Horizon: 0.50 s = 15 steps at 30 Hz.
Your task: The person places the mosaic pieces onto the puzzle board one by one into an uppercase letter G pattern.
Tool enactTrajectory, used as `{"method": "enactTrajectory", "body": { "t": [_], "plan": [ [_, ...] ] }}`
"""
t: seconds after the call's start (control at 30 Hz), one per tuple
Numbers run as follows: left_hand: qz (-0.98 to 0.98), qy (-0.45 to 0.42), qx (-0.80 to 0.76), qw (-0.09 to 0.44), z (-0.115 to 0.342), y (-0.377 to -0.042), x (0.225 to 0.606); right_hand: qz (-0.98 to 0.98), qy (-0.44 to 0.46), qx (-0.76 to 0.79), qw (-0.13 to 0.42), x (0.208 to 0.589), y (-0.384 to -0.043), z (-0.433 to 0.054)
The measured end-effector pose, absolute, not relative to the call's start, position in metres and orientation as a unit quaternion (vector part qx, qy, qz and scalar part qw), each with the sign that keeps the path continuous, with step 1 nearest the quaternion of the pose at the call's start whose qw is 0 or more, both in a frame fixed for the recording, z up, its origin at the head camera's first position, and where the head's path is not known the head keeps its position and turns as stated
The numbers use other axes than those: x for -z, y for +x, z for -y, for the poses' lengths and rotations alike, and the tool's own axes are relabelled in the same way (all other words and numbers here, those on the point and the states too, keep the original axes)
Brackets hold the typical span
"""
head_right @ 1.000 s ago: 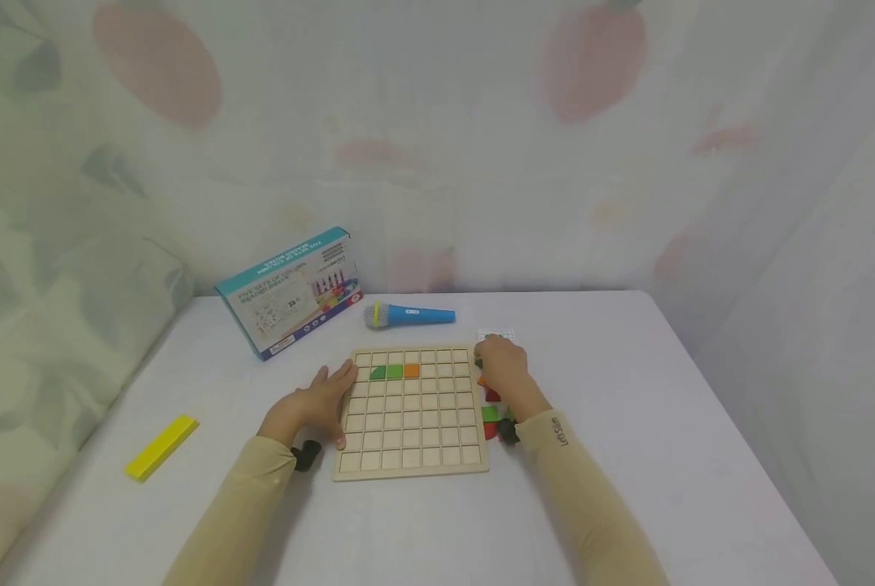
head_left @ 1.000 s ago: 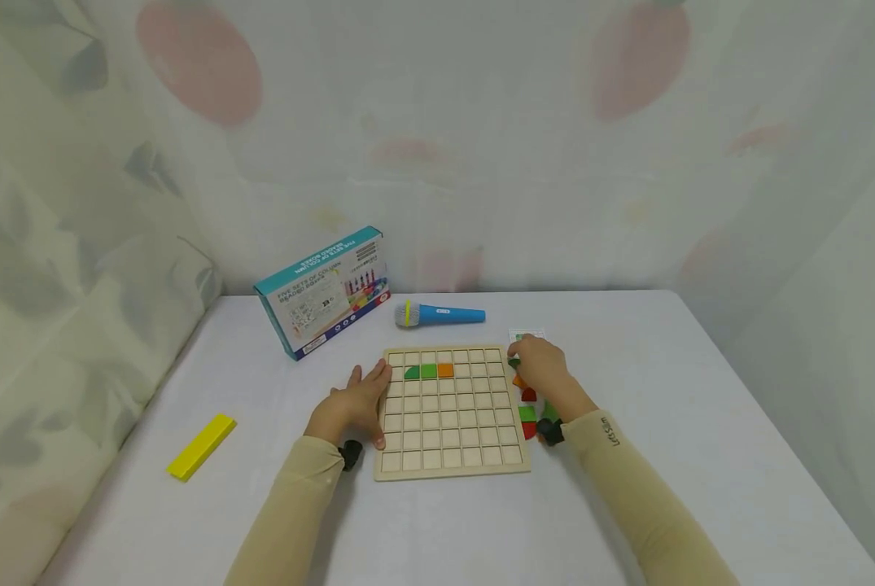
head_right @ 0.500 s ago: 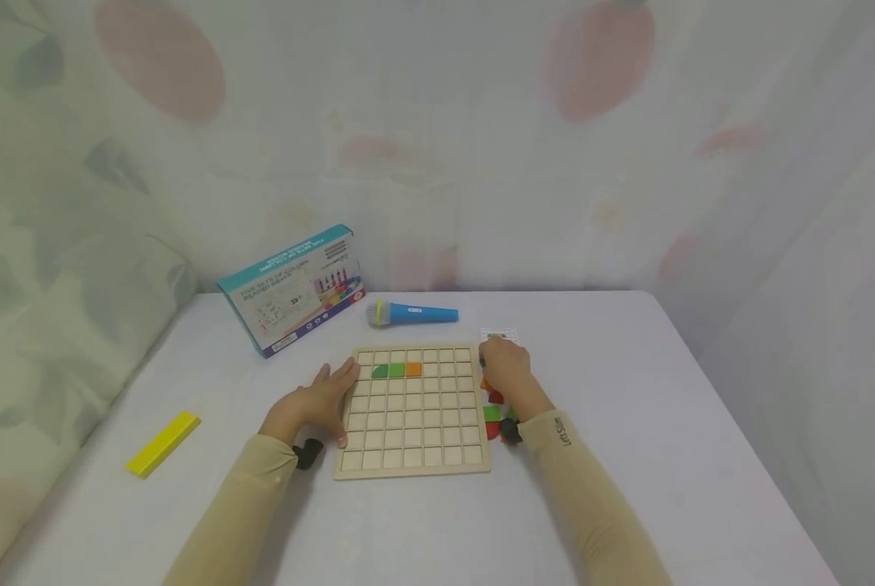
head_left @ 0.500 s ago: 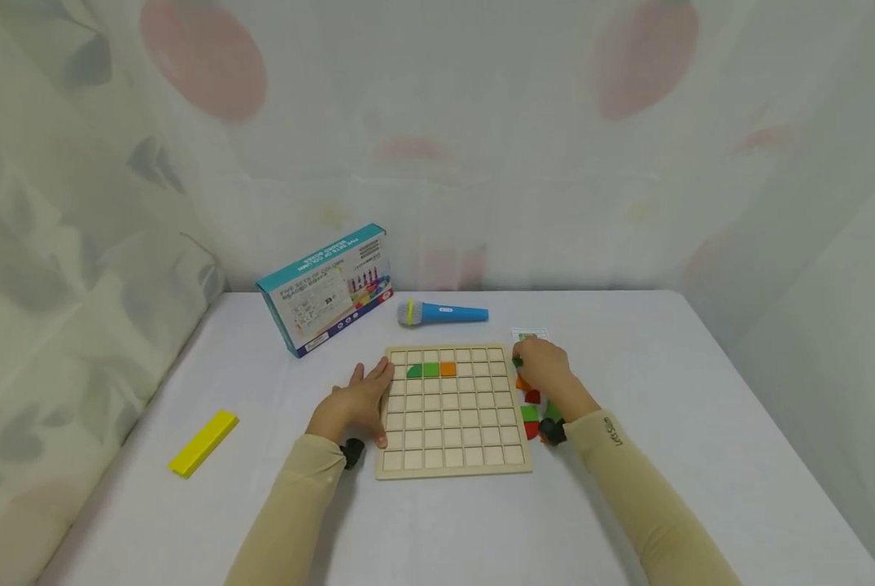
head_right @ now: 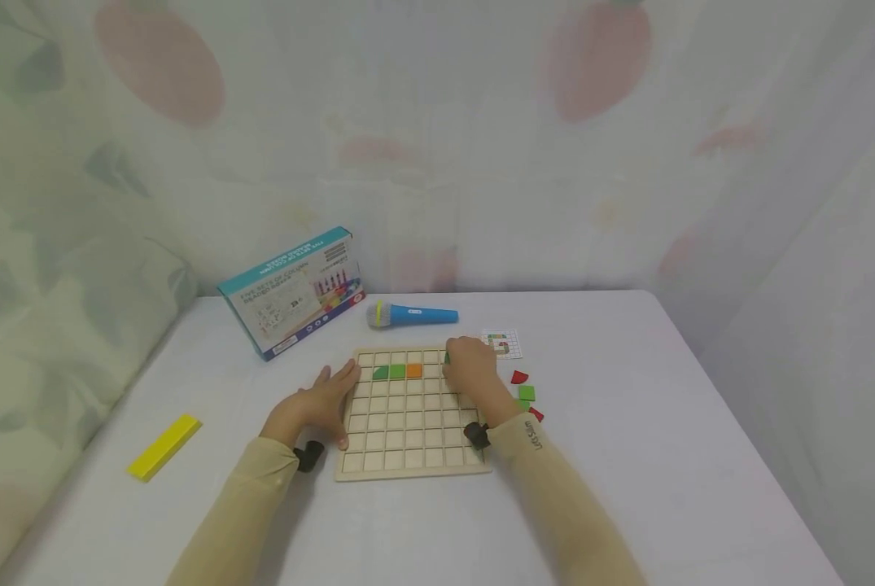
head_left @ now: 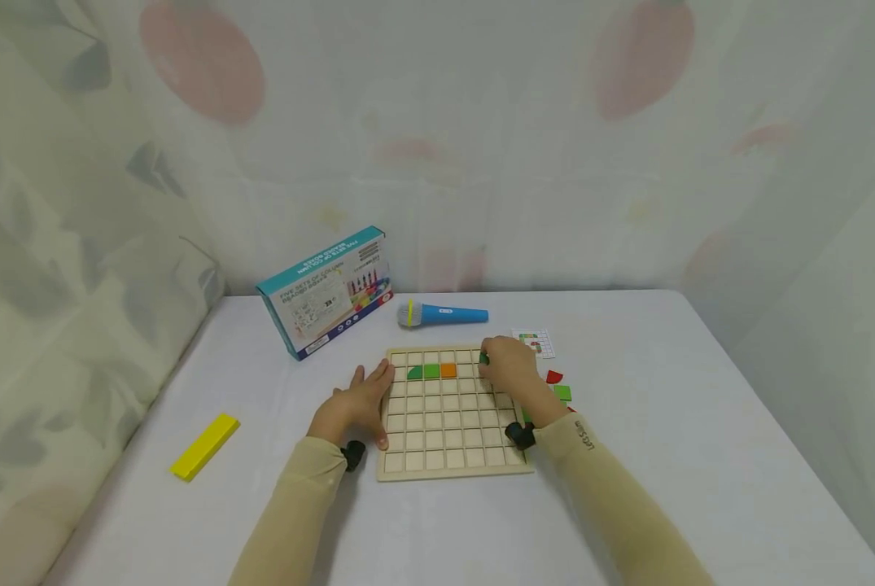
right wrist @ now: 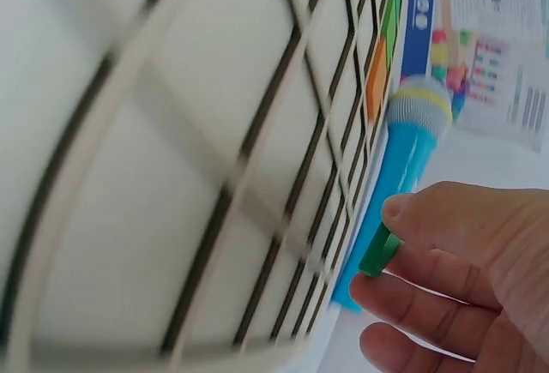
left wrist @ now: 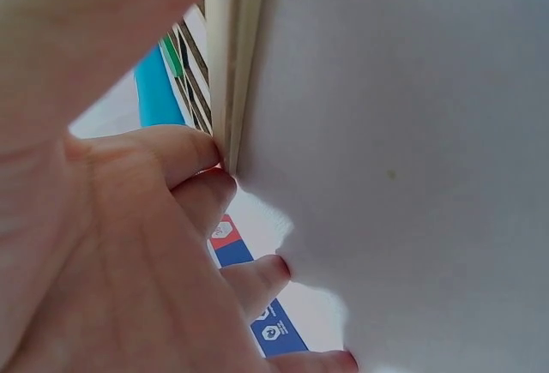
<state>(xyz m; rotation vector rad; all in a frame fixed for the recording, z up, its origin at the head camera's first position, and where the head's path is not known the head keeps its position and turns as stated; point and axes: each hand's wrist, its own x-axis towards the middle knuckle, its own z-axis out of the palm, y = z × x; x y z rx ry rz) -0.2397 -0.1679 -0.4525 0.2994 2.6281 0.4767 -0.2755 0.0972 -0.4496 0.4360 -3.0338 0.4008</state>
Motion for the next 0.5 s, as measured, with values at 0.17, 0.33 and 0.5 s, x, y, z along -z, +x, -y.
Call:
{"method": "enactTrajectory", "body": {
  "t": [0.17, 0.33, 0.5],
  "plan": [
    [-0.952, 0.107, -0.175, 0.225, 0.169, -0.239, 0.454, 0.981, 0.144, -0.127, -0.002, 0.452, -0.276, -0.076],
    [-0.952, 0.11, -0.177, 0.226, 0.168, -0.238, 0.451, 0.982, 0.139, -0.127, -0.013, 0.454, -0.276, -0.068],
    [-0.953, 0.112, -0.173, 0.222, 0.167, -0.237, 0.449, 0.982, 0.14, -0.124, -0.016, 0.455, -0.277, -0.066]
  ]
}}
